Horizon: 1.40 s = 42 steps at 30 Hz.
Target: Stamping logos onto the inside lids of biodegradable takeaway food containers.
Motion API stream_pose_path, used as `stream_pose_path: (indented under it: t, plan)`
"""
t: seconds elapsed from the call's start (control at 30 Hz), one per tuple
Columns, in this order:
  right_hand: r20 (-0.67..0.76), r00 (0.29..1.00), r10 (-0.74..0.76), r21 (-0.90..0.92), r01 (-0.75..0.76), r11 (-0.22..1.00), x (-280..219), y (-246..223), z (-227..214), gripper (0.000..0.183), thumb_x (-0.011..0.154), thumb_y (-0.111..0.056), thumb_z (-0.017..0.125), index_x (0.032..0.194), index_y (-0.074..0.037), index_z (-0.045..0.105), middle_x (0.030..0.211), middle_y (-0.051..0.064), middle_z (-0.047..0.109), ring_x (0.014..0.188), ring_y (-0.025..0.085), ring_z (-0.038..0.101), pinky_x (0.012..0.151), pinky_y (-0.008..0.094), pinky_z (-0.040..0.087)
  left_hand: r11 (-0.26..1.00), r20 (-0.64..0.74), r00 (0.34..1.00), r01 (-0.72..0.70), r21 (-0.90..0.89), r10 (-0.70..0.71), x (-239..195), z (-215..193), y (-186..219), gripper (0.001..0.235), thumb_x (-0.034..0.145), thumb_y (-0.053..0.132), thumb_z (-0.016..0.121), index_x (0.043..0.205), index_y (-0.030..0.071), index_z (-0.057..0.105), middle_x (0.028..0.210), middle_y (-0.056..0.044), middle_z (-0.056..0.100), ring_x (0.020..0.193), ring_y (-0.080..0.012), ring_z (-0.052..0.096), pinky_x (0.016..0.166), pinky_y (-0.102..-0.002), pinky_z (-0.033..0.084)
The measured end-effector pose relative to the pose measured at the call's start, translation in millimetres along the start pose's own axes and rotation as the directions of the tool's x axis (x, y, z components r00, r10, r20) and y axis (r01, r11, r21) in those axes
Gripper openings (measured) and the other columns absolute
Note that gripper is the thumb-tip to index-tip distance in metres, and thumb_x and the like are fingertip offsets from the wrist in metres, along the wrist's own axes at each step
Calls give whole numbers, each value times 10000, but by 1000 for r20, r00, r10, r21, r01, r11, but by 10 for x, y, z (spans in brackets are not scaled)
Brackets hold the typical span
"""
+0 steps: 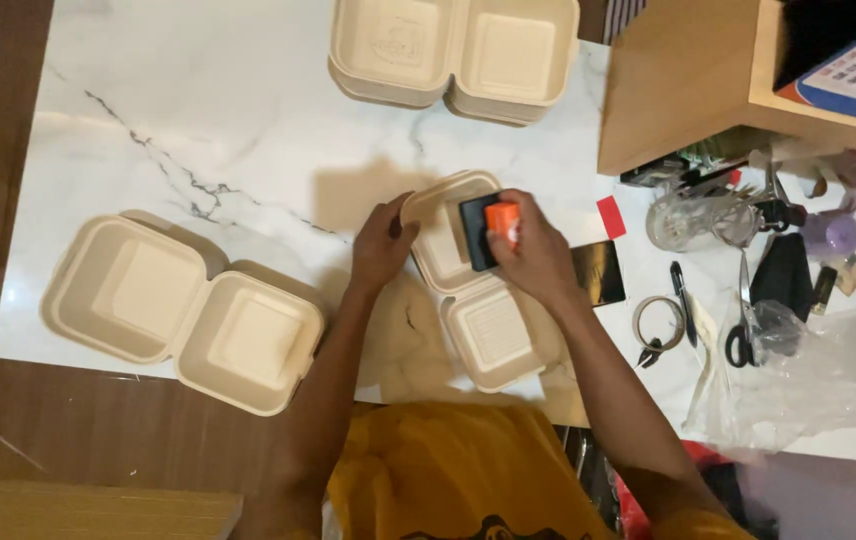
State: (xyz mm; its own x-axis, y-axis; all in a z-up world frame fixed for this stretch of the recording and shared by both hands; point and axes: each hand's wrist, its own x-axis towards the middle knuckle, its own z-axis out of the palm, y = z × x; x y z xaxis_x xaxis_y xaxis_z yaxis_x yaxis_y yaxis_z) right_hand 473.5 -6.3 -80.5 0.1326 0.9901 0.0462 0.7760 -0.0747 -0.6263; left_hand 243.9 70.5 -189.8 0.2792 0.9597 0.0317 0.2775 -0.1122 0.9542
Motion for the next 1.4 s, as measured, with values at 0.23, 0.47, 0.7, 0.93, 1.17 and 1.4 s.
stream_pose_path:
  t: [0.23, 0.47, 0.7, 0.93, 1.17, 1.4]
  plan:
    - [255, 964, 77, -178, -31, 984, 220, -213, 462, 601, 900, -273, 675, 1442, -143, 452, 1148, 194, 642, 932, 400, 682, 792, 507, 545, 999, 74, 996, 40, 15, -41, 40, -35, -45, 408, 968, 186, 656, 1375, 148, 649, 902, -79, 610, 787, -208, 600, 738, -337, 495]
    - [250, 961, 120, -221, -64, 973, 277, -210, 504, 592, 884, -256, 665, 1420, -136, 444, 1153, 211, 644, 944, 419, 681, 797, 516, 551, 996, 38, 999, 35, 78, -38, 97, 40, -118, 352, 958, 252, 615, 1287, 147, 686, 948, -91, 652, 862, -263, 646, 784, -383, 512]
    - [283, 947, 156, -231, -91, 969, 305, -190, 509, 608, 874, -255, 655, 1415, -122, 412, 1182, 224, 635, 944, 447, 672, 789, 535, 547, 929, 69, 969, 207, 306, -239, 279, 142, -170, 327, 903, 342, 615, 1167, 194, 738, 1027, -91, 666, 973, -319, 655, 834, -450, 512]
    - [306, 936, 174, -219, -108, 970, 308, -236, 508, 590, 875, -268, 661, 1398, -123, 430, 1163, 217, 647, 957, 436, 676, 806, 531, 544, 923, 75, 965, 217, 318, -253, 283, 85, -28, 340, 864, 403, 689, 1135, 208, 753, 1077, -62, 689, 1018, -299, 666, 854, -437, 526]
    - [338, 921, 194, -231, -118, 966, 349, -299, 481, 557, 884, -270, 664, 1371, -118, 441, 1189, 198, 647, 961, 425, 676, 782, 532, 538, 925, 53, 964, 234, 300, -261, 295, 119, -91, 382, 821, 429, 741, 1119, 190, 758, 1094, -32, 704, 1007, -271, 683, 843, -416, 537]
    - [5, 990, -142, -206, 140, 968, 487, -410, 597, 683, 938, -348, 674, 1523, -74, 451, 1474, 224, 473, 1392, 411, 433, 1172, 555, 345, 919, 41, 954, 274, 285, -297, 309, 75, 30, 308, 843, 411, 704, 1077, 228, 786, 1079, -36, 726, 987, -274, 694, 841, -411, 543]
